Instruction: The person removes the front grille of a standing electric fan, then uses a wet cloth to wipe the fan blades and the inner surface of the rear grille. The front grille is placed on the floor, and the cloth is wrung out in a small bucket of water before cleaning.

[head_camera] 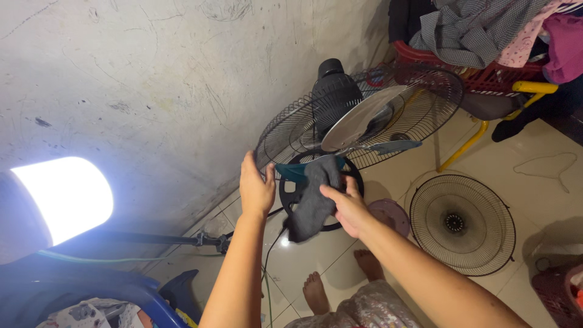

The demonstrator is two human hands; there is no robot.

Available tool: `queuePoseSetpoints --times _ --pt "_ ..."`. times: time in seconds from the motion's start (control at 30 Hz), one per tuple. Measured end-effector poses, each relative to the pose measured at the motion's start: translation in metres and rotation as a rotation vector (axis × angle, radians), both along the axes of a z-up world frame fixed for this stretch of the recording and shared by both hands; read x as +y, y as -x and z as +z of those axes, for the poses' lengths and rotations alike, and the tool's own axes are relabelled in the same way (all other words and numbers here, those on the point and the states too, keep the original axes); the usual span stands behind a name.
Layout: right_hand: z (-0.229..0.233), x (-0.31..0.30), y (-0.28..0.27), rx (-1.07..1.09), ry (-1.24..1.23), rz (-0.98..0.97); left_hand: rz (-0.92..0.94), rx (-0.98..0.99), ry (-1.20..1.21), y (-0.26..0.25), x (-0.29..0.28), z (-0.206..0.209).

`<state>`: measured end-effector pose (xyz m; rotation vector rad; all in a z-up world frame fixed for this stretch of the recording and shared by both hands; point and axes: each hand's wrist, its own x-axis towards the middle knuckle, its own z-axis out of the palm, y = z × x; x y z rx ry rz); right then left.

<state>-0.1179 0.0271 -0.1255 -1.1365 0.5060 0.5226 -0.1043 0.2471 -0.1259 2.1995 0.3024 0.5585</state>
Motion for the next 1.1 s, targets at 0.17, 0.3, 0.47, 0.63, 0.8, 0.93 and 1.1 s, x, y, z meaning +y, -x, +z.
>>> queuePoseSetpoints --times 0.17,0.3,0.47,0.63,0.8,0.93,1.1 --pt "-0.029 0.026 -0.017 -0.053 0.097 -0.267 0.026 0.220 -0.014 0.021 -0.013 0.016" --pt "-0.058 0.068 -0.044 -0.143 0.397 -0.356 -0.003 0.113 -0.019 0.029 -0.015 0.022" --pt "-0.077 0.123 -0.058 -0.202 0.507 -0.252 -0.011 0.010 0.027 0.028 -0.015 0.020" --pt "-0.079 0.119 -0.035 -0.110 0.144 0.111 0.029 0.096 0.058 0.028 -0.013 0.023" --pt "-0.061 0.084 -0.002 -0.231 -0.069 0.342 0.023 0.191 0.066 0.026 -0.010 0.029" --pt "-0.033 0.049 0.037 -0.104 -0.203 0.135 0.034 0.211 0.087 0.016 -0.010 0.029" --pt "-0.015 -0.002 0.022 0.025 -0.053 -0.314 0.145 0.128 -0.012 0.009 -0.020 0.032"
